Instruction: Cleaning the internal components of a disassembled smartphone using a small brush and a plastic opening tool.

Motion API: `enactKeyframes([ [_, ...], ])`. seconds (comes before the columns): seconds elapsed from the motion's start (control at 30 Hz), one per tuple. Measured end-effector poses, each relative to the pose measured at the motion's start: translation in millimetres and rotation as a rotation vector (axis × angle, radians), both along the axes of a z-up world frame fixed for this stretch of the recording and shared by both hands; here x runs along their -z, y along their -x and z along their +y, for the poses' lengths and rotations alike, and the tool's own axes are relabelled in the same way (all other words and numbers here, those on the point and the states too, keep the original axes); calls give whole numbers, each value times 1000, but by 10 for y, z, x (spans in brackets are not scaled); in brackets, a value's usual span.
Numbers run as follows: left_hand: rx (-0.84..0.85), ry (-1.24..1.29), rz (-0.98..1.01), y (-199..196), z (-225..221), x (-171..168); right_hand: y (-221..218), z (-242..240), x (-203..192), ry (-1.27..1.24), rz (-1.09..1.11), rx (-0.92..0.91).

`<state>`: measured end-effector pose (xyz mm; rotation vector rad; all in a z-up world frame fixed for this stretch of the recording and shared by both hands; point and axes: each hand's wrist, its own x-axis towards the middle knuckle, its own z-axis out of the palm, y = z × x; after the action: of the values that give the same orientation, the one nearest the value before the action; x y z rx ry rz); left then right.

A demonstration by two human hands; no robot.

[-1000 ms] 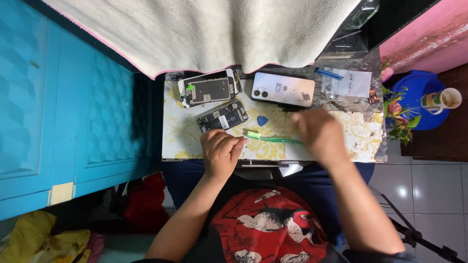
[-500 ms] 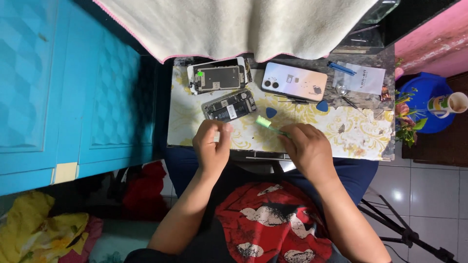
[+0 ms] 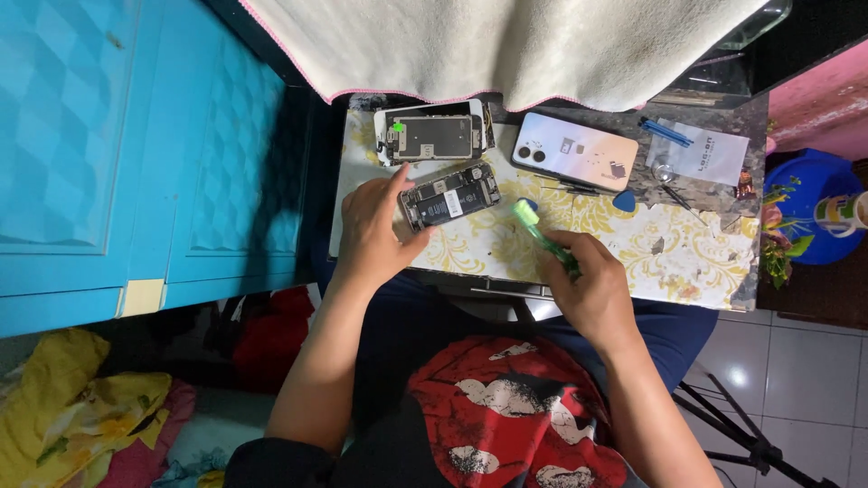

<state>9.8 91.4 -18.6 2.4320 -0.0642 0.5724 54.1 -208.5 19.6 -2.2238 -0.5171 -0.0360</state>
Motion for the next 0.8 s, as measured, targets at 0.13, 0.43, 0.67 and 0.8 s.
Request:
enactKeyframes([
  [0.13, 43, 3, -216, -64, 26, 111, -97, 86, 3, 31, 51, 20],
  [0.43, 184, 140, -462, -110, -120, -178, -533, 555, 209, 10, 94, -63],
  [0.67, 247, 801, -292, -196, -267, 132, -530, 551, 84, -56, 131, -85],
  [0.8, 314, 1789, 13, -198, -603, 135, -459, 336, 61, -145, 128, -95],
])
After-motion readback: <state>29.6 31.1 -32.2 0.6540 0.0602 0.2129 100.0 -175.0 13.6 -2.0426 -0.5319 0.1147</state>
